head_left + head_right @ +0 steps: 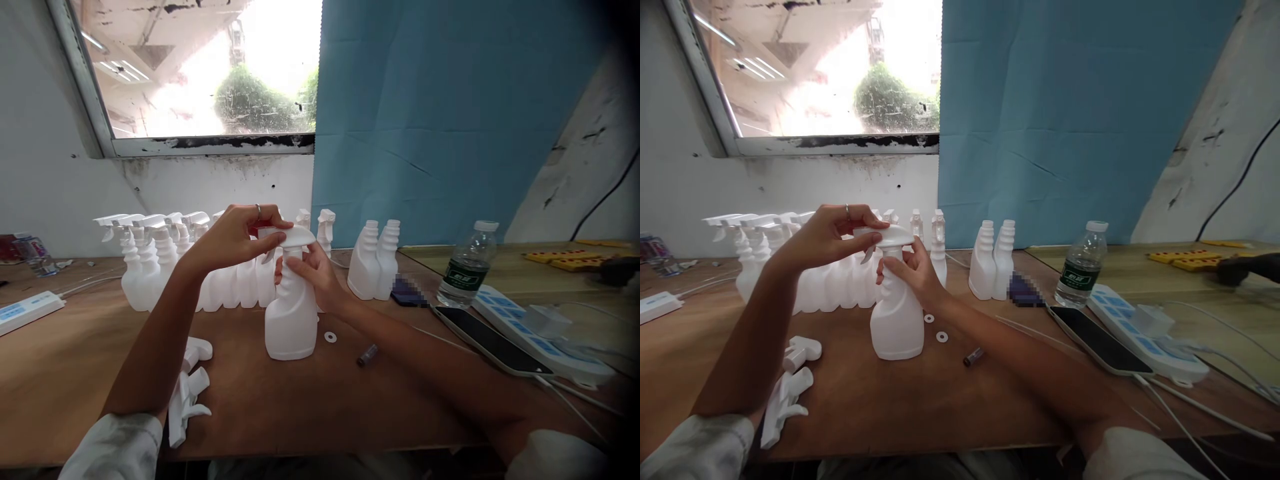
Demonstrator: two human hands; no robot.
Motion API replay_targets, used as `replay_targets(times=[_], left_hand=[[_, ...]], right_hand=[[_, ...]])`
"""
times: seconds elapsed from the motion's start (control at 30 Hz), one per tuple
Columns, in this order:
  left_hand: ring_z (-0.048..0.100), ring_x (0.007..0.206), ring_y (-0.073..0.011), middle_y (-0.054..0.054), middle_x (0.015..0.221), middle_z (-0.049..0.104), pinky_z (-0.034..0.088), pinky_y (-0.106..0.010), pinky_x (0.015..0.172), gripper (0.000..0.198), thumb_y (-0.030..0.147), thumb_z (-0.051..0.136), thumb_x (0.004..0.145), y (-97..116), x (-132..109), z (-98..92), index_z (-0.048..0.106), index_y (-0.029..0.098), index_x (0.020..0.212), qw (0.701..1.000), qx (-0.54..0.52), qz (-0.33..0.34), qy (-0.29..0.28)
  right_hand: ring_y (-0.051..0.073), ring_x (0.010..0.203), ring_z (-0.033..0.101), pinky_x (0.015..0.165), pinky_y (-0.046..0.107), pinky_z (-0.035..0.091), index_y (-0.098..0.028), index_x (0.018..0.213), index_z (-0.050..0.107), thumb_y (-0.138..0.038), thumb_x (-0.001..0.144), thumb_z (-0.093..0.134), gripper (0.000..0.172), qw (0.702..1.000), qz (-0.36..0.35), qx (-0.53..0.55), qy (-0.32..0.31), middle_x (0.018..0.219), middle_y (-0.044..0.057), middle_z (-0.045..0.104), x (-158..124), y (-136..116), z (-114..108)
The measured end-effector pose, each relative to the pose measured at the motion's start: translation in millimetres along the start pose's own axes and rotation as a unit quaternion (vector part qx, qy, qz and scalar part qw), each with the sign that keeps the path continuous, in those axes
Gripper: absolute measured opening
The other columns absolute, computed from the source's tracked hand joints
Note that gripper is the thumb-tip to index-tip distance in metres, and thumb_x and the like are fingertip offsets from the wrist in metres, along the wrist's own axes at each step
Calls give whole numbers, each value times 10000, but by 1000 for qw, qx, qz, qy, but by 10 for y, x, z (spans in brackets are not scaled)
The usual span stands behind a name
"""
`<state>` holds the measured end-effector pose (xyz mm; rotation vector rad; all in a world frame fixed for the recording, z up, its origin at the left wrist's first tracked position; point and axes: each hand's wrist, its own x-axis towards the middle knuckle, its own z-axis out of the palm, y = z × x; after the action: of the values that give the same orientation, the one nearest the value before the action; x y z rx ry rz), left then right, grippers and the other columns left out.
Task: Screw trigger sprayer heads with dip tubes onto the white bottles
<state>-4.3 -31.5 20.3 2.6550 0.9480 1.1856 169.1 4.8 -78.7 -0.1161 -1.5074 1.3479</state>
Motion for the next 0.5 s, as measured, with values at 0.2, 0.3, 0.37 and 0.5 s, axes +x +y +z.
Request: replay_targets(times=[0.2,0.3,0.37,0.5], left_hand=[[622,659,-112,-79,943,726,512,-254,611,123,254,633,840,-6,-7,6,653,134,862,1000,-24,-11,-10],[628,673,-114,-80,964,727,513,-255,611,113,251,637,832,-12,-7,6,632,140,811,1000,-25,-10,-7],[628,667,-112,-77,959,727,511,-253,604,110,249,636,829,-14,-4,6,626,143,803,1000,-27,-12,-8],[620,641,-105,-76,950,727,505,-249,582,110,245,628,828,-11,0,5,627,139,799,1000,-28,-11,-8]], right_hand=[[153,658,641,586,287,530,-248,1101,470,-378,846,668,348,999,11,32,-4,773,-15,637,7,-2,-10],[148,642,636,576,279,527,-239,1089,481,-327,790,741,406,1000,18,6,19,758,-22,634,8,-16,-9],[152,652,641,589,288,533,-238,1091,490,-348,804,724,387,1000,19,17,15,767,-18,637,8,-26,-2],[150,651,641,592,282,527,-214,1048,520,-345,820,709,324,1000,19,20,9,756,-8,640,12,-42,17]])
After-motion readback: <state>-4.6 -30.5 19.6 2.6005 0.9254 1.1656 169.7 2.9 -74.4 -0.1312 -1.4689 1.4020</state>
